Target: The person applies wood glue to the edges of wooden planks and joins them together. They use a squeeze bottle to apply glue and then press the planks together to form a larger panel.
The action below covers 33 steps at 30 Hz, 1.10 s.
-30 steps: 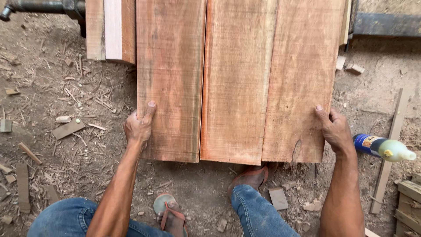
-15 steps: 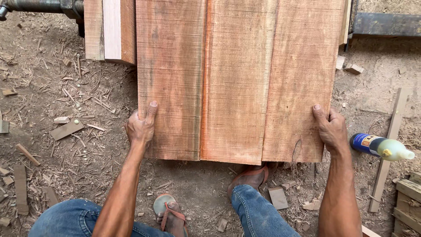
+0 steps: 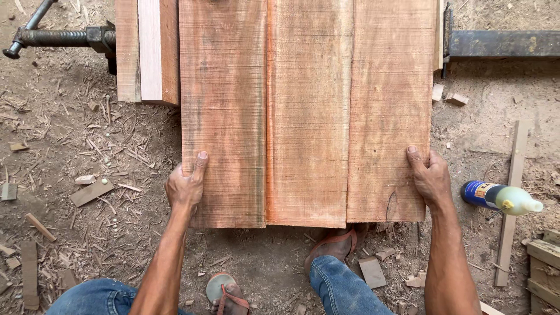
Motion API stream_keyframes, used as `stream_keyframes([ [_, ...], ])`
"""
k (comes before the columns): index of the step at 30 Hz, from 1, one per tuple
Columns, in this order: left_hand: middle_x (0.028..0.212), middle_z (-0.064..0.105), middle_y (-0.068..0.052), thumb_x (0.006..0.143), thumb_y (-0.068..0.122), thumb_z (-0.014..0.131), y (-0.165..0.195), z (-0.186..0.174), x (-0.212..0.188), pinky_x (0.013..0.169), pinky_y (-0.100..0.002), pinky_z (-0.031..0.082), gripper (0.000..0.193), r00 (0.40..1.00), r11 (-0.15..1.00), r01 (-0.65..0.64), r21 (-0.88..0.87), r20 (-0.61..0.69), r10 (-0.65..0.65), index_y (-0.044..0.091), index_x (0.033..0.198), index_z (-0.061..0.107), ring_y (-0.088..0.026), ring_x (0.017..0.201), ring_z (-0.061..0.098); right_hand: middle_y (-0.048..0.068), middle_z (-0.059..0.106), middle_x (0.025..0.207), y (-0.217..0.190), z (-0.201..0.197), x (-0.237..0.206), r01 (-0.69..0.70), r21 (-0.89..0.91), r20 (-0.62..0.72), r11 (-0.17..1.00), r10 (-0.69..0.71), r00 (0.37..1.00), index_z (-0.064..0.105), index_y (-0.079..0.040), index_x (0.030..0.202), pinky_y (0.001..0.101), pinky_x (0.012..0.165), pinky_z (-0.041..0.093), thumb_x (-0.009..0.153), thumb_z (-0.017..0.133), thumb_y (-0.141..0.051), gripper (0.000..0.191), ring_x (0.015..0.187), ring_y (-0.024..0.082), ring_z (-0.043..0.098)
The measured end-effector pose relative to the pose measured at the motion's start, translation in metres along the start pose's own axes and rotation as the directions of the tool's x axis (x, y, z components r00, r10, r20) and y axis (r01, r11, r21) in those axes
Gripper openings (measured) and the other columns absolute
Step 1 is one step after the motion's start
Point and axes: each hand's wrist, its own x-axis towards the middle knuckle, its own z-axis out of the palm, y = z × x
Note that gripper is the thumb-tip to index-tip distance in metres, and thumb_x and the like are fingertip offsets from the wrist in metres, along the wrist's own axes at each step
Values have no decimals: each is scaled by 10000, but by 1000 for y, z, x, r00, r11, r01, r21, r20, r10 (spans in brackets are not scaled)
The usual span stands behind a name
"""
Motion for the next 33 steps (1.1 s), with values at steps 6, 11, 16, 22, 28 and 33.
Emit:
stream_keyframes([
  [6,783,613,-46,755,942,487,13,-1,3,630,-427,480,816,999,999,-33,-12,-17,33,151,881,644,-216,740,604,162,659,850,3,0,1,-13,-10,-20,1000,12,1000,626,-15,1058,448,597,576,991,604,-557,547,681,250,646],
  [11,802,656,-48,730,932,484,16,-3,3,684,-466,508,810,1000,1000,-25,-4,3,25,168,915,678,-228,794,637,154,657,854,7,0,4,11,4,-4,1000,-11,1000,620,-24,1050,461,598,570,977,601,-571,553,684,248,640],
  [16,837,670,-75,744,926,484,17,-2,2,695,-489,530,844,999,999,-34,-36,2,34,134,969,671,-244,818,661,153,650,862,12,1,7,-13,-5,3,1000,13,1000,613,-35,1060,472,627,590,988,583,-576,547,701,247,652],
  [22,850,675,-91,771,919,469,14,-1,3,716,-499,534,851,998,997,-68,-26,0,68,121,981,675,-251,827,670,147,645,850,14,2,6,-1,-12,-10,1000,1,1000,607,-32,1069,487,626,584,994,574,-568,542,691,246,646],
  [28,741,585,-46,754,941,450,6,2,7,601,-456,502,822,998,998,-67,-10,5,67,154,913,627,-210,685,594,147,646,862,10,5,1,-23,-10,-25,1000,23,999,597,-40,1076,460,624,577,1015,573,-551,515,681,242,628],
  [33,656,525,-19,763,959,426,2,6,7,524,-409,494,844,995,995,-101,20,-18,101,130,836,569,-175,585,548,142,642,893,8,7,1,-15,-33,-40,999,14,999,602,-45,1080,435,626,570,1038,579,-537,495,705,212,615],
])
